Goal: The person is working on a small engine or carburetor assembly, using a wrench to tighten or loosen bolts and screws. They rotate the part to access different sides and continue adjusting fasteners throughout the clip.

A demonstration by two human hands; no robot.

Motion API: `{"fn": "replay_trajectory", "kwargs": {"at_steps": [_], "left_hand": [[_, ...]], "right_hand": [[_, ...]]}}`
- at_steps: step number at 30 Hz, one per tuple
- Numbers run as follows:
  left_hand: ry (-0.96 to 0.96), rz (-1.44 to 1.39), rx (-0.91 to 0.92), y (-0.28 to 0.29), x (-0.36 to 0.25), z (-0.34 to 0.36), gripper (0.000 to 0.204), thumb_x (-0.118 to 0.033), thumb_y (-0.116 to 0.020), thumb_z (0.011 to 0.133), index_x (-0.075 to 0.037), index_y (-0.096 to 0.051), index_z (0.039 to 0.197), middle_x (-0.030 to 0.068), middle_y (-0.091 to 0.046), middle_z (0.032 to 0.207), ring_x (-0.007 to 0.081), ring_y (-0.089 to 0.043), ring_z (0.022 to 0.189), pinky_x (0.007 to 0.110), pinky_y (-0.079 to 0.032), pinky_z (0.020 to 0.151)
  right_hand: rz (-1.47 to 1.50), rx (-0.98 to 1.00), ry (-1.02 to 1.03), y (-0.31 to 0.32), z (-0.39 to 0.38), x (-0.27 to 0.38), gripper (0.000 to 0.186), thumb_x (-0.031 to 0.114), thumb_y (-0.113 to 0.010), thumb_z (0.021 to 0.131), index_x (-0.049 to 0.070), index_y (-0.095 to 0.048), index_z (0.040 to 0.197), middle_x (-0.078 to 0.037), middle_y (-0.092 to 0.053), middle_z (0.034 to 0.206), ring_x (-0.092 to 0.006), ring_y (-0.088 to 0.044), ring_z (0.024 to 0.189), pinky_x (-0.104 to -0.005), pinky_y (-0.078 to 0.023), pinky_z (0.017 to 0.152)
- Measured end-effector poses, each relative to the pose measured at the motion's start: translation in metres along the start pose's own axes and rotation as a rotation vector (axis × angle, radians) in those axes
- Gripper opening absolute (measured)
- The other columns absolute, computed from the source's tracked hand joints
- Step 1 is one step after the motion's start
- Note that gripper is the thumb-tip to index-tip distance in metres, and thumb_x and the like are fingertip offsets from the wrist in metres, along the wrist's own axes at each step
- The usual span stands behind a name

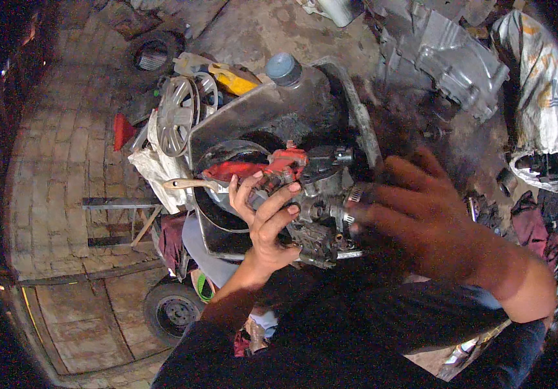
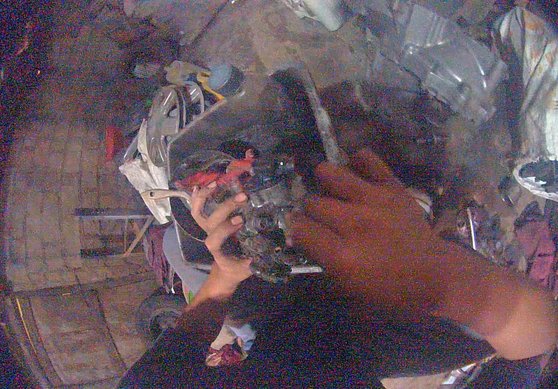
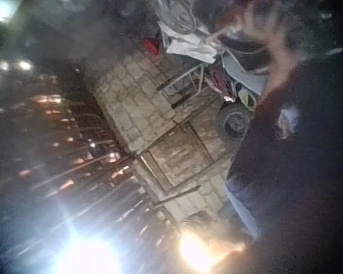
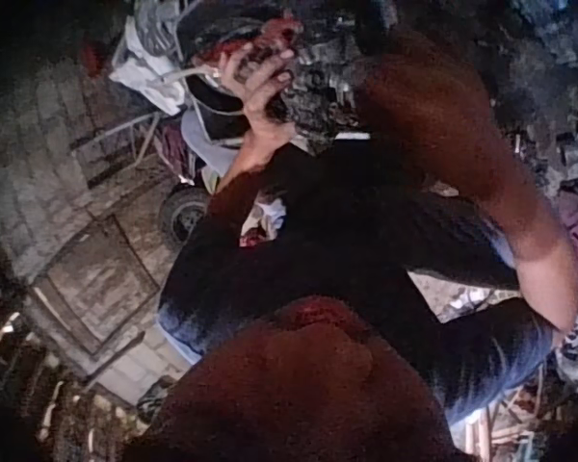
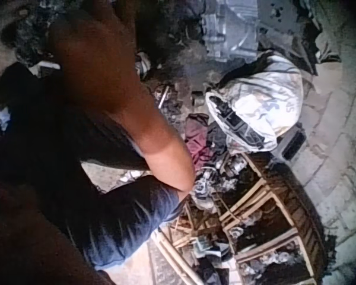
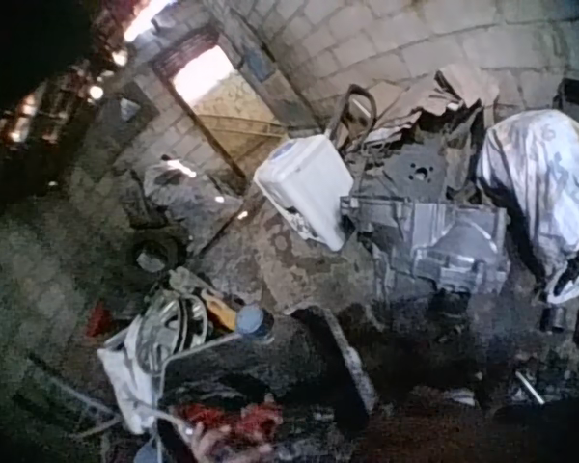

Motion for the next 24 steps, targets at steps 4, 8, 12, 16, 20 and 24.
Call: {"fn": "replay_trajectory", "kwargs": {"at_steps": [4, 8, 12, 16, 20, 24], "left_hand": [[0.014, -0.003, 0.003, 0.000, 0.000, 0.002, 0.055, -0.037, -0.083, 0.068, -0.018, -0.059, 0.114, 0.0024, -0.068, 0.138, 0.0434, -0.040, 0.139, 0.070, -0.011, 0.118], [0.018, 0.021, 0.004, 0.000, 0.000, 0.004, 0.055, -0.037, -0.084, 0.069, -0.018, -0.059, 0.114, 0.0019, -0.068, 0.138, 0.0434, -0.041, 0.139, 0.069, -0.012, 0.118], [0.009, 0.016, -0.008, -0.002, -0.003, 0.008, 0.055, -0.034, -0.087, 0.066, -0.018, -0.060, 0.112, 0.0015, -0.068, 0.138, 0.0431, -0.041, 0.139, 0.070, -0.012, 0.117], [0.016, 0.014, -0.015, -0.002, 0.002, 0.003, 0.055, -0.031, -0.088, 0.064, -0.019, -0.060, 0.110, 0.0012, -0.067, 0.139, 0.0426, -0.041, 0.139, 0.069, -0.012, 0.118], [0.001, 0.015, -0.018, -0.004, 0.000, 0.008, 0.056, -0.032, -0.088, 0.063, -0.019, -0.060, 0.110, 0.0008, -0.067, 0.138, 0.0424, -0.040, 0.140, 0.068, -0.011, 0.118], [0.004, 0.026, -0.005, -0.003, 0.001, 0.005, 0.058, -0.033, -0.088, 0.064, -0.019, -0.060, 0.112, 0.0010, -0.067, 0.138, 0.0419, -0.039, 0.141, 0.068, -0.010, 0.118]], "right_hand": [[-0.110, -0.032, 0.039, -0.002, -0.001, 0.001, 0.045, 0.027, -0.073, 0.075, 0.013, -0.072, 0.118, -0.003, -0.061, 0.089, -0.0290, -0.060, 0.096, -0.0477, -0.044, 0.087], [-0.017, 0.048, 0.076, 0.000, 0.007, 0.000, 0.052, 0.025, -0.070, 0.073, 0.013, -0.072, 0.123, -0.002, -0.059, 0.086, -0.0280, -0.058, 0.091, -0.0471, -0.044, 0.087], [-0.074, -0.078, 0.097, 0.002, 0.003, -0.004, 0.052, 0.025, -0.071, 0.071, 0.012, -0.072, 0.121, -0.002, -0.060, 0.087, -0.0275, -0.057, 0.089, -0.0464, -0.044, 0.085], [-0.050, -0.012, 0.106, 0.001, 0.008, -0.004, 0.050, 0.025, -0.073, 0.070, 0.012, -0.072, 0.118, -0.002, -0.061, 0.089, -0.0279, -0.057, 0.091, -0.0462, -0.044, 0.085], [-0.017, -0.063, 0.052, 0.003, 0.007, -0.006, 0.044, 0.023, -0.074, 0.073, 0.012, -0.072, 0.115, -0.003, -0.062, 0.089, -0.0292, -0.058, 0.094, -0.0477, -0.045, 0.089], [0.027, 0.028, 0.037, -0.001, 0.010, -0.008, 0.043, 0.022, -0.074, 0.075, 0.012, -0.071, 0.116, -0.004, -0.062, 0.091, -0.0309, -0.058, 0.096, -0.0498, -0.045, 0.091]]}}
Point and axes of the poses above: each hand's wrist, its own z-axis towards the middle knuckle, its own y-axis out of the back of the hand, x = y × z, the point moved 4 cm from there along z, towards the middle knuckle
